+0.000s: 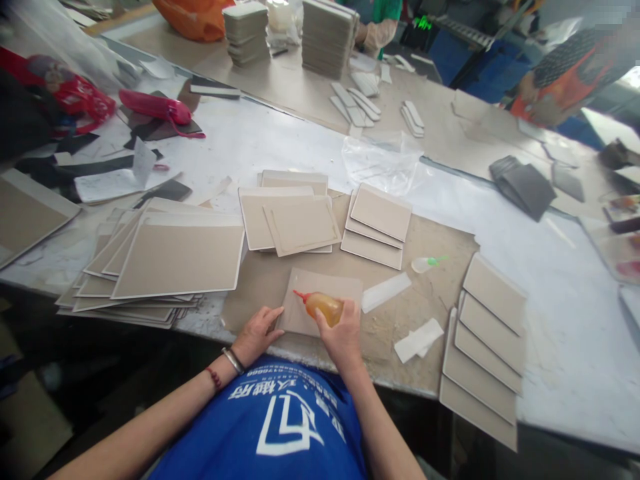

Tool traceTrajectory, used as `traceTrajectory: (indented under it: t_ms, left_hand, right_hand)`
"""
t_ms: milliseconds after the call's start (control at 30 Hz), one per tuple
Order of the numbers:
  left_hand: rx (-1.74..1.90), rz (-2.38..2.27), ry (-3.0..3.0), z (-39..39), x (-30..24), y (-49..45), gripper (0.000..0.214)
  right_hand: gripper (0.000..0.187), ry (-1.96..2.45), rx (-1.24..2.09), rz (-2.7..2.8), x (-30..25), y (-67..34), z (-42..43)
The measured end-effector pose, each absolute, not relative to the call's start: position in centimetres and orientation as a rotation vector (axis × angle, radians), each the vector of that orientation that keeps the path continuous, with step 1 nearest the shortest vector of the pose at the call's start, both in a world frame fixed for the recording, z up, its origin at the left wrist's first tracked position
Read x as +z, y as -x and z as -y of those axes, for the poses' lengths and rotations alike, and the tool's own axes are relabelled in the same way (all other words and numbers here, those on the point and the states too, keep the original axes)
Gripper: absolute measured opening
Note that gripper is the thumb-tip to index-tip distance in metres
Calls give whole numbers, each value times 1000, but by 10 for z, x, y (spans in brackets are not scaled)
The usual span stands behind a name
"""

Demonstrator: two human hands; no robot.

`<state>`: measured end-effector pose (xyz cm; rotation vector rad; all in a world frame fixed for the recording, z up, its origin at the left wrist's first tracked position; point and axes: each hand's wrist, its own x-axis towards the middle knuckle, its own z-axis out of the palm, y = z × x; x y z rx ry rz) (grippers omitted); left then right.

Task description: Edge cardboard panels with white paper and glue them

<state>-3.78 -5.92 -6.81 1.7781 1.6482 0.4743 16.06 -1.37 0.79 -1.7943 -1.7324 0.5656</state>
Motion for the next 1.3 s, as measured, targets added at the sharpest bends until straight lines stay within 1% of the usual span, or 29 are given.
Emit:
traceTrajectory:
  t_ms: [167,667,1167,1300]
  left_hand:
    - [492,-1643,-1771,59,-71,39,44]
    - [508,-1647,-1768,59,-65,37,43]
    - [497,-1653,-1862,59,-71,40,39]
    - [495,-1654,-1854,59,-71,40,40]
  right_hand:
    - [33,1772,587,1758,8,-154,4]
    - [30,1823,695,1869,22,-169,55]
    - [30,1921,599,1773,23,-201,77]
    - [32,1900,630,1757,22,-195,76]
